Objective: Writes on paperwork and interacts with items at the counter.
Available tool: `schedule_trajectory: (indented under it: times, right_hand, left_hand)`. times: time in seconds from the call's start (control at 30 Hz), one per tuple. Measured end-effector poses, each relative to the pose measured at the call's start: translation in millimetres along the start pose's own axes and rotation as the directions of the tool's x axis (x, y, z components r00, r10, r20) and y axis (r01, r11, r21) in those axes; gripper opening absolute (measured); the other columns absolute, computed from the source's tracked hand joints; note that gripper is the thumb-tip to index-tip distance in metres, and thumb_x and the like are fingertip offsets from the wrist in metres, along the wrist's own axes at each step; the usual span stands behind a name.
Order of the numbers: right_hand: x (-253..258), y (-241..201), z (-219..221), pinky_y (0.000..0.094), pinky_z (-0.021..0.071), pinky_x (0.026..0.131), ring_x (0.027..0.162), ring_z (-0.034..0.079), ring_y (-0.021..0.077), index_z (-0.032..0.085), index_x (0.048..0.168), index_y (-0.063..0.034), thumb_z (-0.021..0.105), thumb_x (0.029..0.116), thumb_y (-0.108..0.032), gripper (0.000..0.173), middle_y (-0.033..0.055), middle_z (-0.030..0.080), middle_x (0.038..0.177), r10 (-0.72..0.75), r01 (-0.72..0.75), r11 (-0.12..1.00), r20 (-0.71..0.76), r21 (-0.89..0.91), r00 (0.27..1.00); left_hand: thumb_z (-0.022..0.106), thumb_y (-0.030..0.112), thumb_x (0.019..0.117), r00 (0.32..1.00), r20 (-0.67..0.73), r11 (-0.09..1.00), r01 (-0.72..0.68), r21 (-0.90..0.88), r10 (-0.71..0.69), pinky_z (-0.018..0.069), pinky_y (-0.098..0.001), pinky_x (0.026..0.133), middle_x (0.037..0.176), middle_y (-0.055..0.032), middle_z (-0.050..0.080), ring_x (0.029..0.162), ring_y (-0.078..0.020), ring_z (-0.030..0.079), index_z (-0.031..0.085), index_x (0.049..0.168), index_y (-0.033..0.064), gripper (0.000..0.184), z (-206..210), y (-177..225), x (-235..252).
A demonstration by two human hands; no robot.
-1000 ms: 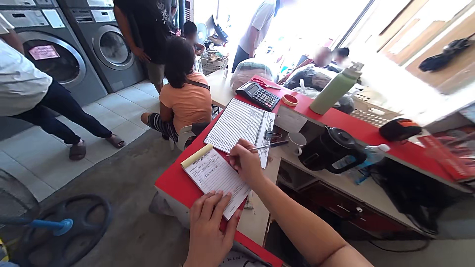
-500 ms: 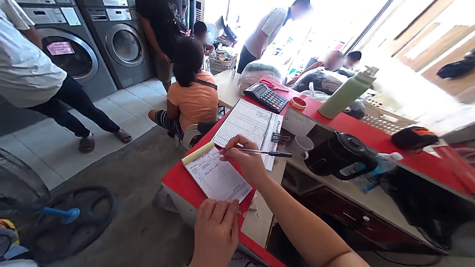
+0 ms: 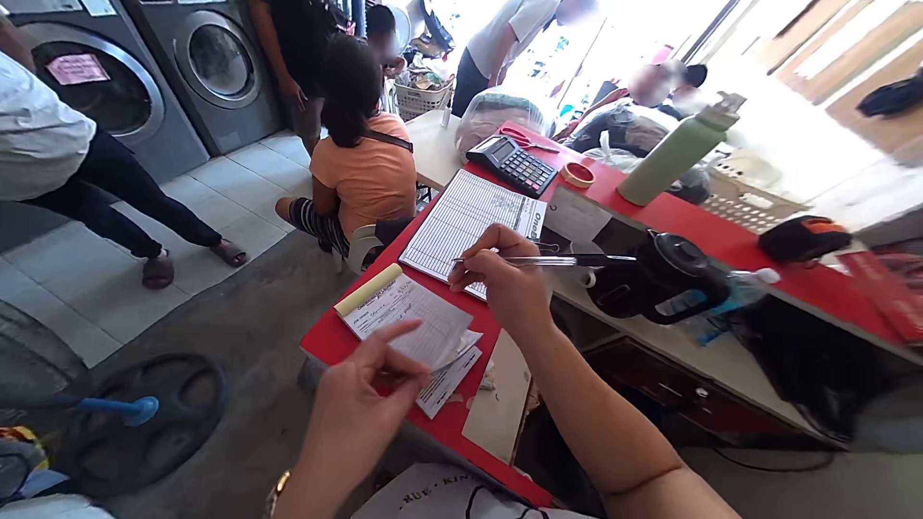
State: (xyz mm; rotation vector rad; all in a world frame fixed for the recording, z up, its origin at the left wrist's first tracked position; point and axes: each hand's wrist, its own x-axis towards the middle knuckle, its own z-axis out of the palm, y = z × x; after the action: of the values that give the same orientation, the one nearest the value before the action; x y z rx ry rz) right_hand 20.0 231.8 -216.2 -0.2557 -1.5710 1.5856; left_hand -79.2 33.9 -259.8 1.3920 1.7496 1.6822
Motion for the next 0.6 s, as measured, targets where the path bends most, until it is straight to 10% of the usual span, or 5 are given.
schedule_trajectory:
  times: [0.23,0.6]
  right_hand:
    - [-11.4,-17.1,-21.7,0.0326,0.0641,0.061,0.061,0.072,0.0166,0.064,0.088,-0.0076,0.052,0.09,0.009,0.02,0.0076,0.072,0.073,-0.111,0.109,0.993,-0.047,-0.05,0.993]
    - [-13.4,-21.8,-29.6,0.0407,0.0662,0.074,0.086,0.075,0.0216,0.066,0.099,-0.0097,0.058,0.0917,0.004,0.017,0.0086,0.071,0.097,-0.103,0.101,0.994,-0.052,-0.035,0.993]
  left_hand:
    - [0.088,0.013,0.0744,0.995,0.019,0.968,0.101,-0.232,-0.099,0.0624,-0.0231,0.065,0.084,-0.0011,0.073,0.07,-0.0118,0.071,0.068,0.129,0.0098,0.058,-20.9,-2.7,23.7]
    - [0.09,0.02,0.0735,0.996,-0.091,0.997,-0.027,-0.069,0.021,0.0603,-0.0176,0.064,0.083,0.0042,0.073,0.072,-0.0066,0.07,0.073,0.12,0.0112,0.051,-12.0,1.8,25.1]
